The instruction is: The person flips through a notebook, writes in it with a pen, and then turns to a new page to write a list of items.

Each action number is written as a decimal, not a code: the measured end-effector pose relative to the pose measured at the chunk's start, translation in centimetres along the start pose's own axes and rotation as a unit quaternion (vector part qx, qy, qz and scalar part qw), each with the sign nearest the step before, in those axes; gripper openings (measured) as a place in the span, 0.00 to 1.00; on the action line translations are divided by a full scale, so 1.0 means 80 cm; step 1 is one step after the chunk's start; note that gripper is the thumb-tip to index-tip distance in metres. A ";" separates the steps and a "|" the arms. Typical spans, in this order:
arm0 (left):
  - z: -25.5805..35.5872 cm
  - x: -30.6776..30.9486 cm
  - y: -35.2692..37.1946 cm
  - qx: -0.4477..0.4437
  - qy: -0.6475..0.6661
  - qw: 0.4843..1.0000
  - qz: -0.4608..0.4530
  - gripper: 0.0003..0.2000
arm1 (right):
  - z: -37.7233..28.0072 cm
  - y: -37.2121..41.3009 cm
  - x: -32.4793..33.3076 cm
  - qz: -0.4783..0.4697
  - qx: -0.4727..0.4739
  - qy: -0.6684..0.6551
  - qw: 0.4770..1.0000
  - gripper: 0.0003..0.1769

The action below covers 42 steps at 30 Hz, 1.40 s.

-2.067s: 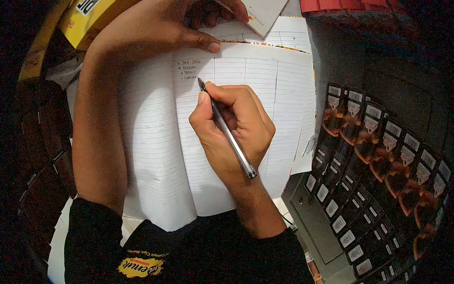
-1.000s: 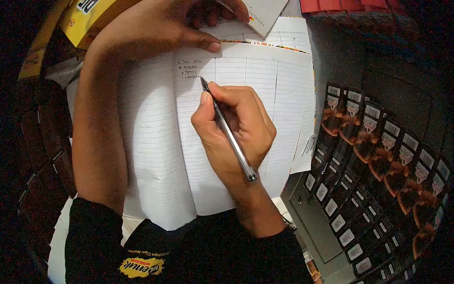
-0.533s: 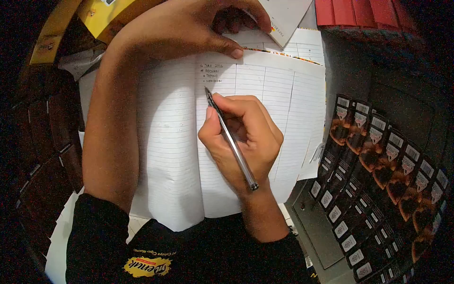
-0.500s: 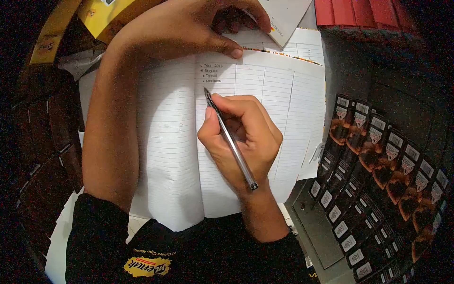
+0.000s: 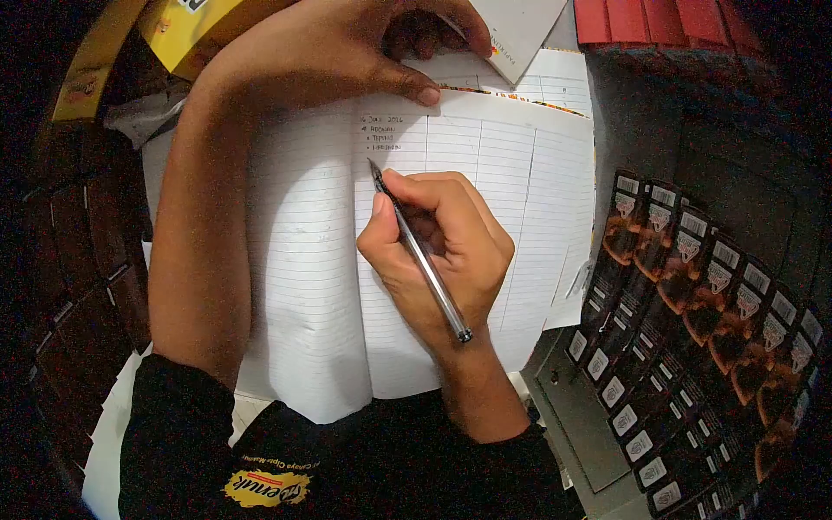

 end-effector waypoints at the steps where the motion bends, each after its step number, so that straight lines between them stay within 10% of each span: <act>1: 0.007 0.002 0.002 -0.037 -0.035 0.998 0.023 0.26 | 0.001 -0.001 0.000 0.000 0.000 -0.001 1.000 0.09; 42: -0.001 0.009 -0.012 0.033 0.035 0.998 -0.037 0.27 | 0.000 0.003 0.009 0.025 0.039 -0.017 0.999 0.11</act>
Point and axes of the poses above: each hand's wrist, its own y-axis away from the middle knuckle, its own x-axis out of the back of the hand, z = x × y, the point moved 8 cm from there along -y, towards the middle knuckle, and after that the axes turned 10 degrees about -x, right-handed, at the moved point
